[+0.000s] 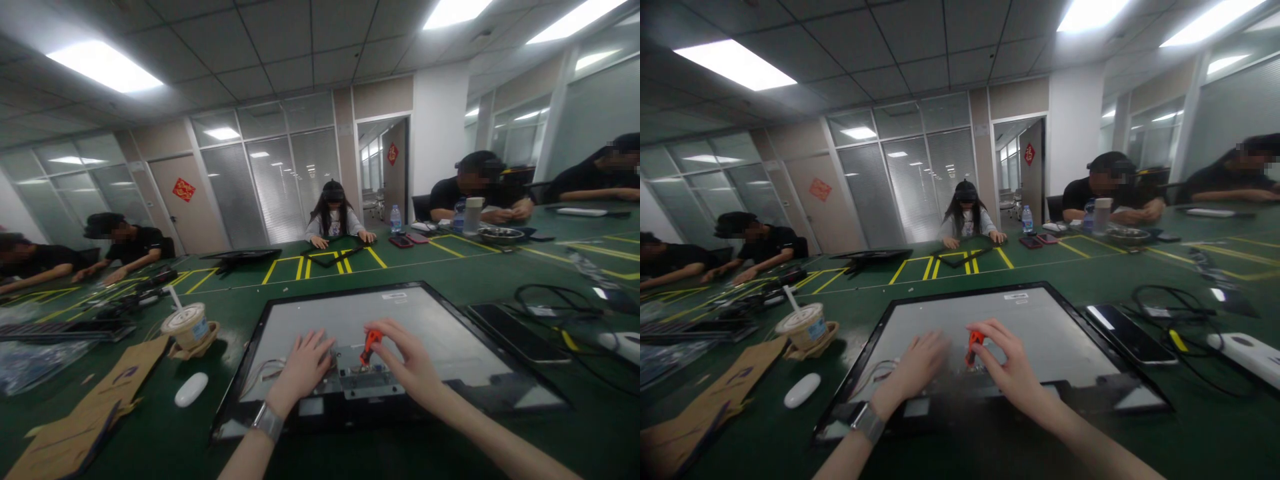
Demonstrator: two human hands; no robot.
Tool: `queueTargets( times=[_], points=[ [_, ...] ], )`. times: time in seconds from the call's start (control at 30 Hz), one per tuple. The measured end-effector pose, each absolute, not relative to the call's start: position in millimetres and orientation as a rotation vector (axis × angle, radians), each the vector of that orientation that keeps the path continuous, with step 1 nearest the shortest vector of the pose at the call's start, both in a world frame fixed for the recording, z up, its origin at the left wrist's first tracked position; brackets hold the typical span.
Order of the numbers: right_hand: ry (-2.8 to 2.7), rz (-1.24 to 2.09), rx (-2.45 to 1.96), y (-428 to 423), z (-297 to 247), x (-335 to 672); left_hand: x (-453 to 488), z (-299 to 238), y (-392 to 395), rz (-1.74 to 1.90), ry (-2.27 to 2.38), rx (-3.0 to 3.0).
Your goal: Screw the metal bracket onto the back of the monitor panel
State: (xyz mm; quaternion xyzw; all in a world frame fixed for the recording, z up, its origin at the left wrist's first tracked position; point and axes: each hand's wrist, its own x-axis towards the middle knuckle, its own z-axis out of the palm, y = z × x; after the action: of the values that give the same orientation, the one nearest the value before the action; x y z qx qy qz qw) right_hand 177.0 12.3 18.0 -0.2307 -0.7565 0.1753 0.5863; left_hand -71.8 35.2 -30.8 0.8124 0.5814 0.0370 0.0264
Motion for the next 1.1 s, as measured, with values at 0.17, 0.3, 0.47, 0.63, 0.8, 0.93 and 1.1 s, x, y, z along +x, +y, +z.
queueTargets(
  times=[0.17,0.3,0.47,0.63,0.8,0.93,1.1],
  points=[
    [-1.769,0.418,-0.553,13.0,17.4,178.1,-71.4,-29.9,34.9,0.111,1.795,2.505],
    [-1.768,0.433,-0.549,13.2,17.8,179.6,-71.4,-29.9,34.8,0.109,1.799,2.5],
    [-1.755,0.448,-0.509,13.4,19.1,180.1,-70.9,-29.1,34.4,0.113,1.798,2.506],
    [-1.75,0.438,-0.537,13.5,20.9,179.5,-68.9,-25.8,33.2,0.101,1.795,2.499],
    [-1.757,0.422,-0.522,14.9,20.1,180.2,-69.0,-25.9,33.1,0.094,1.803,2.503],
    [-1.76,0.432,-0.511,15.5,18.2,180.7,-70.2,-27.3,33.6,0.106,1.797,2.493],
    [-1.765,0.422,-0.509,14.3,19.9,180.8,-69.9,-26.2,32.7,0.11,1.793,2.508]
  ],
)
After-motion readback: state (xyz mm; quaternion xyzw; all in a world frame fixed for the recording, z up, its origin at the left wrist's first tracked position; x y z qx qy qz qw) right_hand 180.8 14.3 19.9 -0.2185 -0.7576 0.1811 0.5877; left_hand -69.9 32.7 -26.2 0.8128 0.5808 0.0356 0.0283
